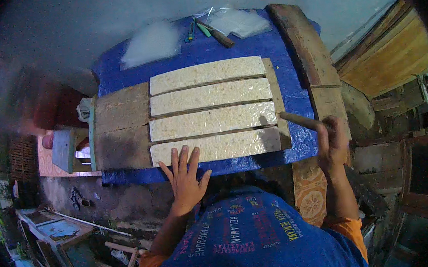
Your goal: The person uses a cylindrical tool to score and cut a rectangular sheet of material into four strips on a wooden board. They then lift the board with the cut strips and move to another table to place them down before returning to repeat the cutting process.
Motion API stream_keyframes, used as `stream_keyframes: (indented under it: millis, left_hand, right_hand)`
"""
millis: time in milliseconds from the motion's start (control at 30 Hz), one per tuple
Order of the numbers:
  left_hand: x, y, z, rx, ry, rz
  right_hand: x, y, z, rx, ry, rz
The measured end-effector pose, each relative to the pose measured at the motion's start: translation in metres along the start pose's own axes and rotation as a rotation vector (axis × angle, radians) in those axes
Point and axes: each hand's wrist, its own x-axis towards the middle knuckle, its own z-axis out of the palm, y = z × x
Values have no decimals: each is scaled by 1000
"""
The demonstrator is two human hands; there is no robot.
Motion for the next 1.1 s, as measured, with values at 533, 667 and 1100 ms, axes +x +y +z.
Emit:
stream_keyframes:
  millis: [533, 667, 1100]
  left_hand:
    - [-43, -54, -4, -24, 171, -331]
    - [-62, -77, 4, -58, 246, -425]
    - [-141, -139, 68, -144, 354, -680]
  right_hand:
    - [33, -64, 84, 54, -147, -393]
    - [37, -82, 110, 58, -335, -365]
    - [41, -147, 176, 195, -352, -525]
